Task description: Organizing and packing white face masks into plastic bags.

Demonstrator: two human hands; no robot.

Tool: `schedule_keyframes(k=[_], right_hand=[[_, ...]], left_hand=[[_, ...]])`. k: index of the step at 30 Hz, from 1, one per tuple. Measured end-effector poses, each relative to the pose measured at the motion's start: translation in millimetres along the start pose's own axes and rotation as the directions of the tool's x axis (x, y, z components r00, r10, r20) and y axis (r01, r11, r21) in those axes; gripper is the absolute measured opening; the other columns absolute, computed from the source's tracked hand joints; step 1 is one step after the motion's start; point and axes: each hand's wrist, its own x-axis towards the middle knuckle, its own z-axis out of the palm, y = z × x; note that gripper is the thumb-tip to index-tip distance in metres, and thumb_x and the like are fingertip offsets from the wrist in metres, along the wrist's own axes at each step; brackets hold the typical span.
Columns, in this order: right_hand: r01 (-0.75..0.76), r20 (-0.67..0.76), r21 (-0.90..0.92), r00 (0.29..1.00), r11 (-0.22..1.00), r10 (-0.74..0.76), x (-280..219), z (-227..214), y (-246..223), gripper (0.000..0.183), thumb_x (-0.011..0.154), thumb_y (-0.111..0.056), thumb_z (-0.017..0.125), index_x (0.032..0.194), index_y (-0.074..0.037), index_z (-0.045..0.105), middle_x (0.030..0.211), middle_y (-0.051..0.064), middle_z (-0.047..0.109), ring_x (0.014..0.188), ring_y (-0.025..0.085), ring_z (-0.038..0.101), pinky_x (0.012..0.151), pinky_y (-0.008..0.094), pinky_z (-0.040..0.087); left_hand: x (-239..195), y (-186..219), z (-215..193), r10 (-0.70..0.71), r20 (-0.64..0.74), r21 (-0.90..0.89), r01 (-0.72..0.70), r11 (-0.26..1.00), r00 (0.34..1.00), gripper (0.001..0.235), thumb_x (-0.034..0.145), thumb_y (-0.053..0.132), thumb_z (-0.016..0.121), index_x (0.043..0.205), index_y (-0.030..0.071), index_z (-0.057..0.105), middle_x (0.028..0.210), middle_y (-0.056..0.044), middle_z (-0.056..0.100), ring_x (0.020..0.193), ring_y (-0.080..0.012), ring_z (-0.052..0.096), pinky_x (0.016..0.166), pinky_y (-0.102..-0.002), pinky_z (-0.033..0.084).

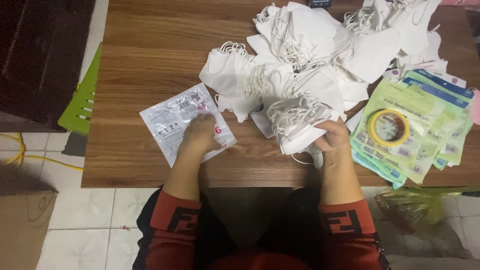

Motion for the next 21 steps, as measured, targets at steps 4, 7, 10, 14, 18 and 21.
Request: schedule_keyframes(k=[4,7,10,14,18,21], right_hand=[[0.008,0.057,0.005,0.998,1.0,-0.009,-5,16,-4,0.068,0.057,0.017,0.056,0.123,0.002,0.067,0.101,0.021,0.074,0.098,0.043,0.074,0.103,0.063,0.053],[0.003,0.064,-0.009,0.998,1.0,-0.002,-5,9,-2,0.065,0.058,0.019,0.055,0.121,0.003,0.067,0.1,0.023,0.074,0.098,0.043,0.074,0.102,0.063,0.052],[0.009,0.108,-0.009,0.994,1.0,-0.008,-2,8,-3,0.062,0.061,0.02,0.054,0.118,0.002,0.069,0.099,0.023,0.074,0.099,0.042,0.073,0.102,0.062,0.053],[0.032,0.105,0.0,0.994,1.0,-0.031,-8,25,-11,0.062,0.06,0.018,0.056,0.119,0.002,0.068,0.099,0.022,0.074,0.1,0.043,0.073,0.103,0.064,0.051],[0.007,0.177,-0.029,0.984,1.0,-0.002,-12,41,-22,0.048,0.062,0.015,0.06,0.108,0.004,0.07,0.09,0.02,0.074,0.087,0.039,0.075,0.099,0.057,0.055],[-0.016,0.215,-0.147,0.975,0.989,0.048,-13,38,-22,0.041,0.061,0.012,0.067,0.101,0.005,0.072,0.087,0.018,0.074,0.086,0.034,0.075,0.094,0.052,0.056]], left_hand=[[13,-6,19,-0.024,0.073,0.015,0.023,1.0,0.997,0.091,0.064,0.017,0.093,0.142,-0.003,0.051,0.131,-0.028,0.057,0.125,-0.0488,0.058,0.101,-0.06,0.051],[6,1,17,0.024,0.061,0.045,-0.027,0.999,0.998,0.061,0.074,0.012,0.082,0.128,-0.007,0.061,0.121,-0.025,0.064,0.121,-0.0444,0.063,0.099,-0.054,0.055],[18,-10,34,0.044,-0.029,0.003,-0.044,0.999,0.999,0.048,0.077,0.011,0.077,0.121,-0.007,0.065,0.114,-0.024,0.066,0.116,-0.0429,0.066,0.093,-0.051,0.057],[-46,49,-39,0.105,0.033,-0.019,-0.104,0.994,0.994,0.056,0.078,0.012,0.081,0.125,-0.012,0.062,0.124,-0.033,0.063,0.123,-0.0487,0.06,0.104,-0.054,0.051],[-30,39,-6,0.098,0.017,0.106,-0.099,0.989,0.995,0.048,0.077,0.009,0.079,0.119,-0.009,0.067,0.112,-0.027,0.067,0.113,-0.0452,0.065,0.097,-0.052,0.056],[-25,37,-15,0.107,0.055,0.035,-0.109,0.993,0.993,0.039,0.085,0.014,0.072,0.118,-0.007,0.071,0.111,-0.028,0.071,0.114,-0.0447,0.067,0.098,-0.053,0.054]])
